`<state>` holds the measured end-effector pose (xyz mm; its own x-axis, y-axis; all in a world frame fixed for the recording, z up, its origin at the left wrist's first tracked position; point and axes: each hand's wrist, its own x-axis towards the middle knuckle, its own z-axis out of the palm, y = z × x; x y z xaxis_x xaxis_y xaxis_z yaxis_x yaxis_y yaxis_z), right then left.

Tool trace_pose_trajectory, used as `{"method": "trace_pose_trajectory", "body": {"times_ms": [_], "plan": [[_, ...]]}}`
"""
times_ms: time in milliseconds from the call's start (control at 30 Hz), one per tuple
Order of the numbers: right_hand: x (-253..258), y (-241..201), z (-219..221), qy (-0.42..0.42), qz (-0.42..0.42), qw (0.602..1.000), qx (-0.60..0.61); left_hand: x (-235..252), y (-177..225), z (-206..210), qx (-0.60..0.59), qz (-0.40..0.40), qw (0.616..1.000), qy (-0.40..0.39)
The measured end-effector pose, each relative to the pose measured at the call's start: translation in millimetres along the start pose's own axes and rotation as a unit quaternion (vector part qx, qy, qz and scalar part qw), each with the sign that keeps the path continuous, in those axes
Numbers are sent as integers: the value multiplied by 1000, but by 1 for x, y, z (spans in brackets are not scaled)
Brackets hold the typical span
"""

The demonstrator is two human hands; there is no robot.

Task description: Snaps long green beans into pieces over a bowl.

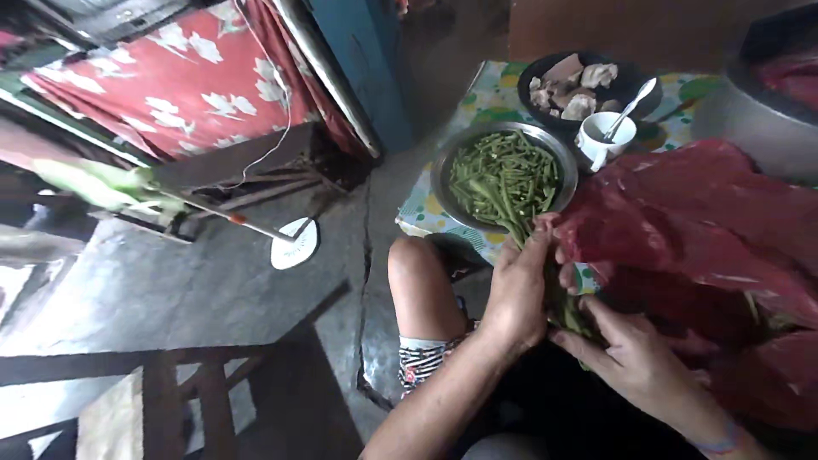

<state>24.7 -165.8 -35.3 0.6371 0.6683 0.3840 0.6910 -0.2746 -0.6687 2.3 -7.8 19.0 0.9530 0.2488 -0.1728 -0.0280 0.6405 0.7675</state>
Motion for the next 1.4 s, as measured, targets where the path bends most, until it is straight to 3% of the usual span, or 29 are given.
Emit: {"method": "trace_pose_trajectory", "body": {"times_ms": [100,200,300,533,767,867,1000,1133,1233,1400], "plan": [[2,10,-7,-9,-15,997,70,-3,-5,-12,61,71,995,-38],[12,12,-27,41,39,981,186,-8,-7,-28,141,102,981,-88],[29,7,-37,93,92,963,236,-15,-13,-36,172,117,970,-123],[48,-7,-21,100,163,885,425,-23,-37,-42,177,116,968,-138],[51,-15,-6,165,223,861,426,-25,-53,-37,129,71,982,-118],[53,-15,-4,200,252,842,432,-24,-59,-41,207,101,965,-124],[50,-9,-5,168,251,853,425,-22,-67,-46,331,144,926,-108],[48,-3,-3,208,222,870,387,-23,-69,-49,278,124,948,-93],[52,2,-6,228,253,845,413,-21,-69,-54,301,135,940,-90],[56,1,-8,206,339,786,474,-21,-73,-58,408,186,890,-83]]}}
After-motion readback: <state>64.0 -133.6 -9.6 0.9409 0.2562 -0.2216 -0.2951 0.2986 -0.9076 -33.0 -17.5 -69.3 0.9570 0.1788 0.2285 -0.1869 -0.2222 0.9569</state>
